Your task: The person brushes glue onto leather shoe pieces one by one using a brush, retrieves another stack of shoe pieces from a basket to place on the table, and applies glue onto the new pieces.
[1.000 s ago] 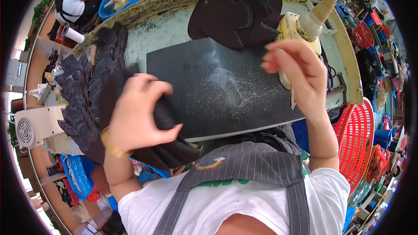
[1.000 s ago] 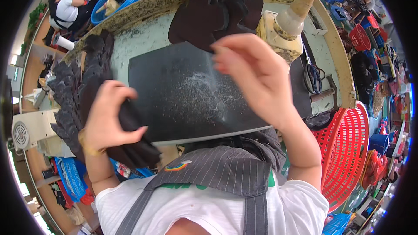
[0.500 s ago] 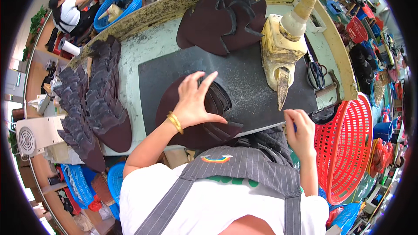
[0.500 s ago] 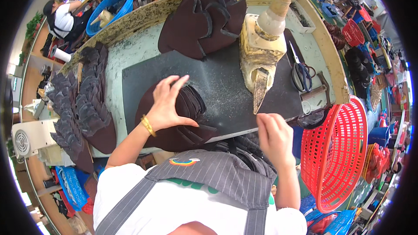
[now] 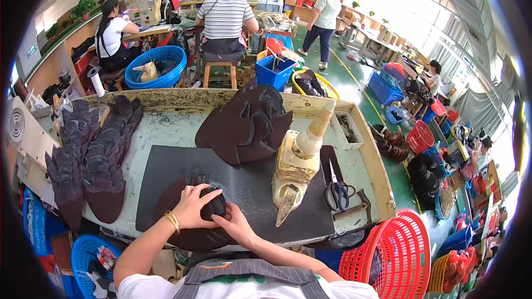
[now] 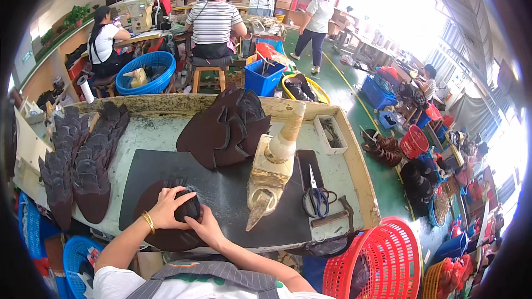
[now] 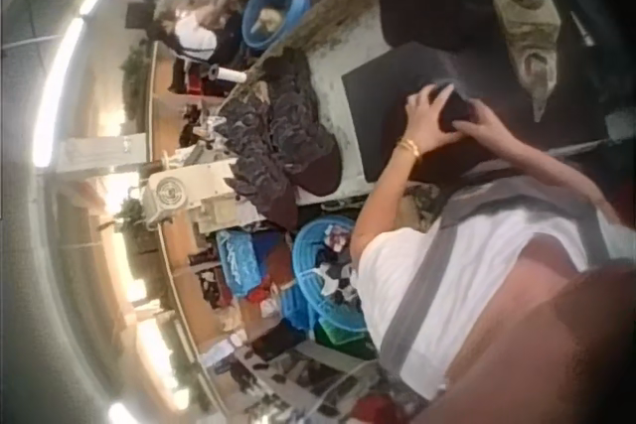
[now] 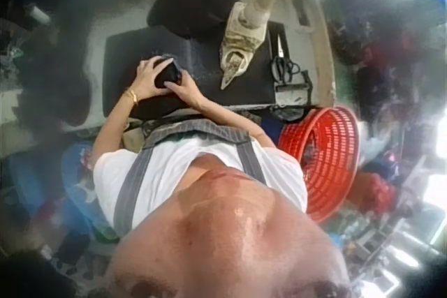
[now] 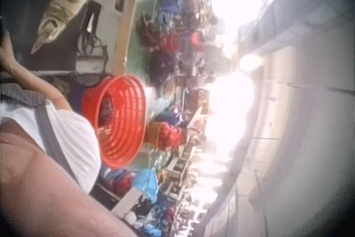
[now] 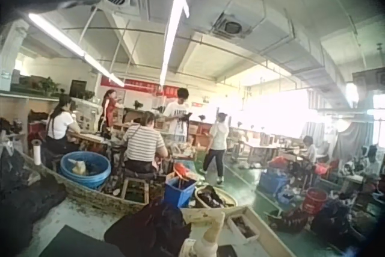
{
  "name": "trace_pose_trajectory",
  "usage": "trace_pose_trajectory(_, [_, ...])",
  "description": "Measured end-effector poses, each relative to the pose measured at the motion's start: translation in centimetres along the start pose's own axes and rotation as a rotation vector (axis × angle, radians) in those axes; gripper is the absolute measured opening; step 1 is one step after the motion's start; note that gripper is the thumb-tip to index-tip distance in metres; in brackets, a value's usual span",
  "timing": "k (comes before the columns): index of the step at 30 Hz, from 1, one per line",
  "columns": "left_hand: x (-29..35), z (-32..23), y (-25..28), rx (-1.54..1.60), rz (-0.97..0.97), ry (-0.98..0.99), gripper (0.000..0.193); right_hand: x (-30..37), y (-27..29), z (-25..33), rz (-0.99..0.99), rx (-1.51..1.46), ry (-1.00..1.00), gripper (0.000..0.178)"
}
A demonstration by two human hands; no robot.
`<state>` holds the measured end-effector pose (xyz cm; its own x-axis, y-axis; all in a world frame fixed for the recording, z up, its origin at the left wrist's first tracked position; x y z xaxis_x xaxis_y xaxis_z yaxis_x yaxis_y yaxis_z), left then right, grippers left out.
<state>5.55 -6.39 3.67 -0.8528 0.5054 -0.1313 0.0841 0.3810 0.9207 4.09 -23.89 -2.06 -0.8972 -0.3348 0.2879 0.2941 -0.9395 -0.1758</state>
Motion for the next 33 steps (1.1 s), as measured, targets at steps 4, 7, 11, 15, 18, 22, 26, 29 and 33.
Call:
trace_pose_trajectory(4, [-0.9, 0.6, 0.2, 0.174, 0.054, -0.036, 0.09, -0.1, 0.7, 2.3, 0.228, -0.256, -0.142, 0.072])
trace_pose_trajectory(7, [0.3, 0.3, 0.7, 0.381, -0.002, -0.048, 0.094, 1.3, -0.8, 3.9, 0.246, -0.097, 0.0, 0.071])
trace_pose_trajectory(11, [3.0, -2.8, 3.4, 0.245, -0.284, -0.099, 0.089, 3.1, -2.7, 4.7, 0.424, -0.185, 0.038, 0.068])
trace_pose_trajectory(15, [5.9, -5.4, 7.8, -0.019, -0.358, 0.029, 0.074, 4.9, -4.1, 6.6, 0.651, -0.403, -0.02, 0.053])
trace_pose_trajectory(18, [4.9, -6.4, 10.1, -0.108, -0.229, 0.06, 0.07, 6.9, -2.9, 8.3, 0.479, -0.122, 0.189, 0.043])
trace_pose_trajectory(22, [3.9, -1.5, 5.8, -0.021, -0.029, 0.081, 0.065, 10.8, 4.0, 10.5, -0.163, 0.698, 0.659, 0.016])
trace_pose_trajectory(26, [2.3, 1.5, -0.5, 0.105, -0.047, 0.024, 0.064, 11.0, 12.4, 9.6, -0.504, 1.168, 0.595, 0.026])
trace_pose_trajectory(29, [1.3, -0.3, 0.6, 0.15, -0.028, 0.002, 0.064, 10.1, 12.2, 9.8, -0.393, 1.491, 0.382, 0.052])
trace_pose_trajectory(33, [-1.2, -0.7, -0.6, 0.084, 0.015, 0.024, 0.065, 6.5, 11.2, 8.3, -0.357, 1.609, 0.423, 0.049])
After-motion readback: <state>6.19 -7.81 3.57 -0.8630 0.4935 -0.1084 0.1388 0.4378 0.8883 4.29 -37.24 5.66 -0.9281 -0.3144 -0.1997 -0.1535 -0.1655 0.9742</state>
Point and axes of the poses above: each hand's wrist, its own x-axis away from the middle knuckle, its own y-axis out of the back of the hand, z = x × y, the point moved 1 cm from there along -x, towards the middle knuckle, and after that the axes turned 5 degrees about -y, right-handed, at the moved point
